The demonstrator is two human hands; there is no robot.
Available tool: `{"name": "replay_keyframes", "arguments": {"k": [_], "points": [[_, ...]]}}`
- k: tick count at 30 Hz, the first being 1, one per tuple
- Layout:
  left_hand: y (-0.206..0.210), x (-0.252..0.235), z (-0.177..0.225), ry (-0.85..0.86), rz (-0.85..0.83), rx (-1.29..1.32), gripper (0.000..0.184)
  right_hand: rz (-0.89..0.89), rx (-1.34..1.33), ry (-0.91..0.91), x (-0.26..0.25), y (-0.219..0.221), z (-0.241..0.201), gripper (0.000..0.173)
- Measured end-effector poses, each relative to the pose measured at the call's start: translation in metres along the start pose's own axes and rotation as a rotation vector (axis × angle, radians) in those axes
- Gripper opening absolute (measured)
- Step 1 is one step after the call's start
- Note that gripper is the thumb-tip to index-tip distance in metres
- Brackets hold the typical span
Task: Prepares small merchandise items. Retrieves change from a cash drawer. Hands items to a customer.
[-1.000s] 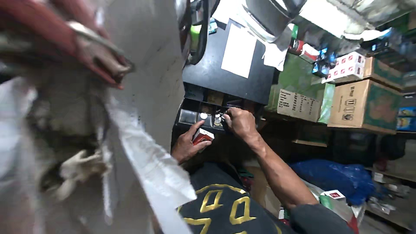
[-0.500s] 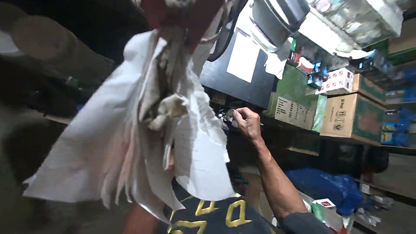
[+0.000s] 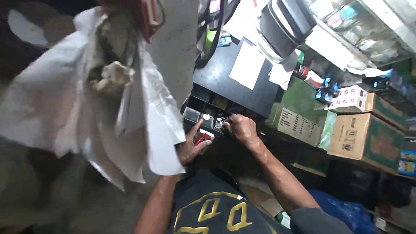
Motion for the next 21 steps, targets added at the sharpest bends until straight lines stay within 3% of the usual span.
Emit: {"name": "replay_keyframes", "arguments": {"k": [4,7,10,12,14,16,18,21], "points": [[-0.013,0.026,-0.001,-0.018,0.095,0.017,0.073,-0.163,0.108,0.085,-0.002,-0.003,-0.009,0.027],[-0.03,0.059,-0.021,-0.107,0.121,0.084,0.07,-0.187,0.117,0.042,0.005,-0.007,-0.014,0.034],[-0.046,0.1,-0.064,-0.269,0.113,0.131,0.071,-0.025,0.098,-0.011,0.003,-0.006,-0.014,0.031],[-0.057,0.13,-0.092,-0.39,0.094,0.162,0.068,0.118,-0.067,-0.061,0.023,-0.025,-0.034,0.029],[-0.073,0.158,-0.112,-0.465,0.102,0.201,0.063,0.144,-0.338,-0.098,0.045,-0.034,-0.051,0.026],[-0.093,0.185,-0.125,-0.478,0.13,0.273,0.055,-0.022,-0.716,-0.109,0.061,-0.007,-0.072,0.021],[-0.117,0.208,-0.136,-0.467,0.161,0.354,0.051,-0.27,-0.972,-0.027,0.074,0.048,-0.113,0.025],[-0.165,0.243,-0.163,-0.422,0.18,0.379,0.052,-0.52,-1.127,-0.009,0.083,0.14,-0.223,0.026]]}}
Point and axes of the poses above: each hand's wrist, its own x-axis away from the middle knuckle, its own y-axis out of the palm, z = x × y, the point moved 8 cm from there along -x, towards the middle knuckle, and after that the axes turned 1 degree about y, right-handed, at the moved point
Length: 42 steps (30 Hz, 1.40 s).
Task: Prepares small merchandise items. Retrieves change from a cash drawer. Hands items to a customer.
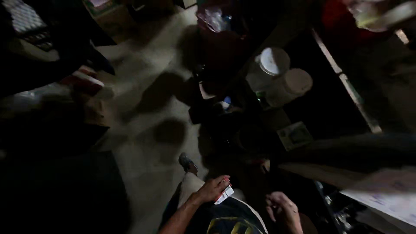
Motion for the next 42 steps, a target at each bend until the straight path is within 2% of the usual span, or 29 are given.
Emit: {"name": "replay_keyframes", "arguments": {"k": [3,6,9,13,16,18,21,24,26,30,32,35,37,42], "points": [[-0.089,0.034,-0.011,-0.011,0.083,0.042,0.05,-0.219,-0.059,-0.016,-0.055,0.14,-0.004,0.024],[-0.201,0.072,0.003,-0.005,0.342,0.095,0.048,-0.349,0.04,0.026,-0.1,0.25,-0.039,0.024],[-0.311,0.092,0.032,0.021,0.578,0.123,0.048,-0.417,0.23,0.028,-0.142,0.343,-0.068,0.022],[-0.426,0.066,0.084,0.192,0.761,0.148,0.047,-0.436,0.504,-0.054,-0.208,0.452,-0.091,0.022],[-0.501,0.027,0.11,0.346,0.809,0.15,0.045,-0.479,0.593,-0.198,-0.27,0.527,-0.109,0.037],[-0.553,0.001,0.122,0.37,0.838,0.141,0.045,-0.522,0.603,-0.205,-0.322,0.571,-0.124,0.045],[-0.63,-0.024,0.147,0.305,0.879,0.177,0.048,-0.642,0.586,-0.17,-0.395,0.631,-0.16,0.043],[-0.7,-0.043,0.179,0.304,0.937,0.206,0.05,-0.7,0.582,-0.12,-0.443,0.682,-0.208,0.047],[-0.745,-0.061,0.205,0.343,0.955,0.237,0.051,-0.678,0.561,-0.112,-0.477,0.711,-0.246,0.044],[-0.854,-0.109,0.253,0.299,0.914,0.163,0.056,-0.634,0.504,-0.099,-0.562,0.775,-0.318,0.038],[-0.913,-0.141,0.275,0.323,0.91,0.143,0.054,-0.616,0.511,-0.177,-0.616,0.805,-0.351,0.037],[-0.989,-0.194,0.307,0.397,0.746,0.14,0.053,-0.524,0.477,-0.201,-0.694,0.835,-0.385,0.031],[-1.032,-0.234,0.331,0.401,0.603,0.147,0.053,-0.433,0.34,-0.204,-0.741,0.845,-0.409,0.023],[-1.108,-0.335,0.397,0.309,0.314,0.165,0.058,-0.189,0.287,0.016,-0.824,0.842,-0.471,0.022]]}}
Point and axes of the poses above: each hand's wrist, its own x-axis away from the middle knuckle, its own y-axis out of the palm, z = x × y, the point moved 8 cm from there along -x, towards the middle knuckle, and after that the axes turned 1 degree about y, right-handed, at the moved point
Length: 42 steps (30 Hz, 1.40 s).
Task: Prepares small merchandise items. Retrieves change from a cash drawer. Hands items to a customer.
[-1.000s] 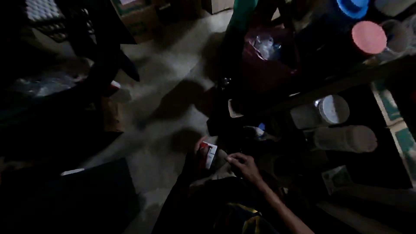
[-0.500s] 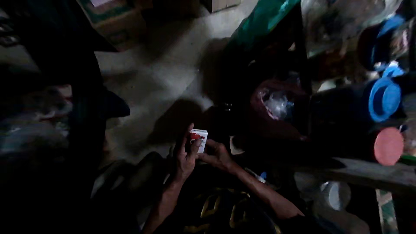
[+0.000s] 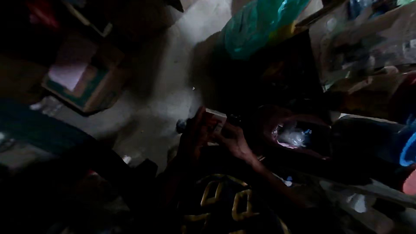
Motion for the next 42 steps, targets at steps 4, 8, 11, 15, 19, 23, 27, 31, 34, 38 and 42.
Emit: {"name": "replay_keyframes", "arguments": {"k": [4,8,11,15,19,23,27,31,34,38,42], "points": [[-0.016,-0.123,0.02,-0.092,-0.141,-0.03,0.056,0.165,-0.023,-0.028,-0.091,-0.049,-0.05,0.022],[-0.03,-0.249,0.048,-0.063,-0.19,-0.193,0.049,0.174,-0.106,-0.028,-0.194,-0.1,-0.118,0.021],[-0.028,-0.342,0.084,-0.085,-0.18,-0.246,0.047,0.235,-0.023,-0.073,-0.253,-0.14,-0.178,0.023],[-0.011,-0.49,0.15,0.034,-0.167,-0.227,0.049,0.358,0.023,-0.078,-0.346,-0.218,-0.282,0.017],[0.009,-0.632,0.199,0.141,-0.162,-0.159,0.044,0.457,-0.145,-0.099,-0.428,-0.286,-0.359,0.019],[0.051,-0.743,0.259,0.204,-0.207,-0.009,0.042,0.599,-0.27,-0.182,-0.463,-0.35,-0.431,0.021],[0.085,-0.853,0.313,0.21,-0.187,0.07,0.043,0.643,-0.312,-0.202,-0.503,-0.41,-0.463,0.029],[0.113,-0.977,0.344,0.199,-0.125,0.117,0.041,0.531,-0.25,0.023,-0.573,-0.468,-0.45,0.027],[0.142,-1.082,0.368,0.249,-0.085,0.064,0.041,0.42,-0.229,0.118,-0.625,-0.525,-0.46,0.026],[0.187,-1.202,0.415,0.275,-0.061,0.0,0.038,0.345,-0.278,-0.002,-0.669,-0.62,-0.525,0.023],[0.222,-1.297,0.48,0.302,-0.097,-0.061,0.036,0.294,-0.145,0.115,-0.728,-0.689,-0.565,0.023]]}}
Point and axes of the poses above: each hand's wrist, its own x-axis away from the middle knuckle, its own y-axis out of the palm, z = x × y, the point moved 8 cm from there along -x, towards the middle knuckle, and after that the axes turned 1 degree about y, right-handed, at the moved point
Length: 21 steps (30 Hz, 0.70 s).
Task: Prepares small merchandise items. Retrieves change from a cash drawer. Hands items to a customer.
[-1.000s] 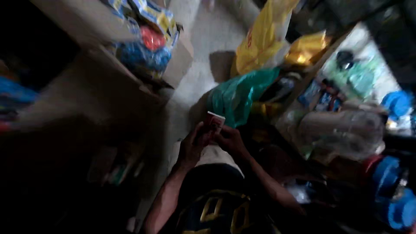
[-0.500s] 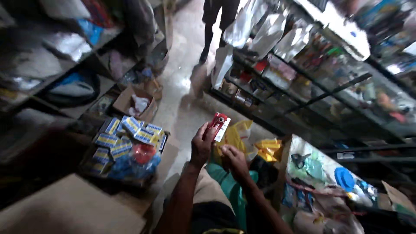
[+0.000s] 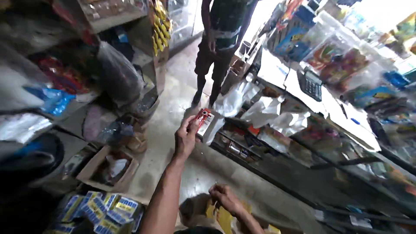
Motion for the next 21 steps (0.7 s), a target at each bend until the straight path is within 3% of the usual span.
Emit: {"name": "replay_keyframes", "arguments": {"k": [5,12,16,21], "points": [[0.018,-0.154,0.031,0.01,-0.111,-0.13,0.04,-0.04,0.032,0.006,-0.095,-0.024,-0.075,0.021],[0.043,-0.364,0.061,0.083,-0.256,-0.138,0.039,0.102,0.136,-0.001,-0.238,-0.068,-0.182,0.025],[0.059,-0.466,0.076,0.106,-0.286,-0.242,0.046,0.196,0.135,-0.046,-0.276,-0.101,-0.276,0.026],[0.077,-0.584,0.06,0.1,-0.219,-0.33,0.05,0.423,0.147,-0.245,-0.323,-0.187,-0.391,0.026]]}}
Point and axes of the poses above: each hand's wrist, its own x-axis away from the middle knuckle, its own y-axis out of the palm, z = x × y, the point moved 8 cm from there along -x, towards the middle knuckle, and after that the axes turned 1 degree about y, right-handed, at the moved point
